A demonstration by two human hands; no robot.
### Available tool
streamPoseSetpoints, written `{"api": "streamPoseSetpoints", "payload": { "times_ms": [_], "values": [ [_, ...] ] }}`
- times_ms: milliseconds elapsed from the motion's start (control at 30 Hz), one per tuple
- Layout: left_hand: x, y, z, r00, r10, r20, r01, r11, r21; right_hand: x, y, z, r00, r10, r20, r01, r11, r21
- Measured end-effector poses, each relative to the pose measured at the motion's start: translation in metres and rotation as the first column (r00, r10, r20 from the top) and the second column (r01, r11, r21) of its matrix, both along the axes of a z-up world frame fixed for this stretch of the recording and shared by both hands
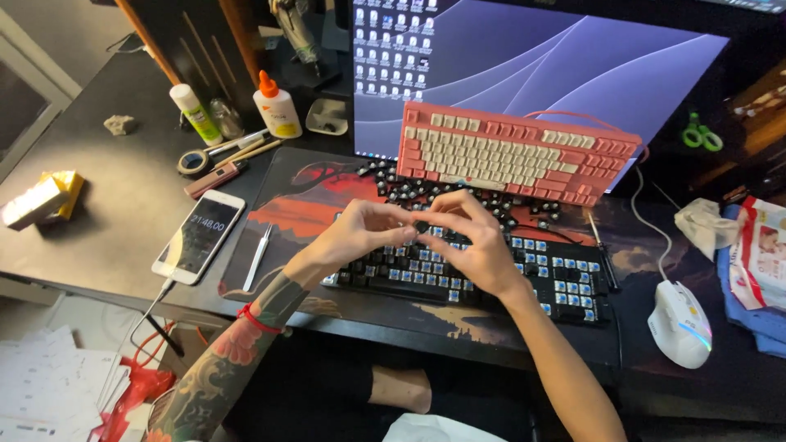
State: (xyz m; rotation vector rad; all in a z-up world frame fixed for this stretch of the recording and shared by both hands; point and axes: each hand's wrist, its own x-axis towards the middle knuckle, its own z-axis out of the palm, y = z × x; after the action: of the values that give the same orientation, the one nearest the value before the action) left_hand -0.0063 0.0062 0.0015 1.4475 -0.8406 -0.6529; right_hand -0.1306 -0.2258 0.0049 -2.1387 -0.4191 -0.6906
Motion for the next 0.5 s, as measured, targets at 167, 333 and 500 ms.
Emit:
{"api": "streamPoseSetpoints", "payload": {
  "times_ms": [167,333,500],
  "values": [
    [-0.004,-0.001,0.008,0.997,0.032,-0.069,-0.030,0.999,0.036,0.000,-0.001,0.001,0.990,0.093,-0.103,-0.095,0.995,-0.022],
    [0.002,0.001,-0.001,0.988,0.053,-0.144,-0.045,0.997,0.060,0.001,0.002,-0.013,0.991,0.070,-0.114,-0.074,0.997,-0.032],
    [0.013,0.001,-0.012,0.981,0.080,-0.174,-0.066,0.994,0.087,0.004,0.012,-0.016,1.000,-0.012,0.006,0.012,0.999,-0.039]
  ]
}}
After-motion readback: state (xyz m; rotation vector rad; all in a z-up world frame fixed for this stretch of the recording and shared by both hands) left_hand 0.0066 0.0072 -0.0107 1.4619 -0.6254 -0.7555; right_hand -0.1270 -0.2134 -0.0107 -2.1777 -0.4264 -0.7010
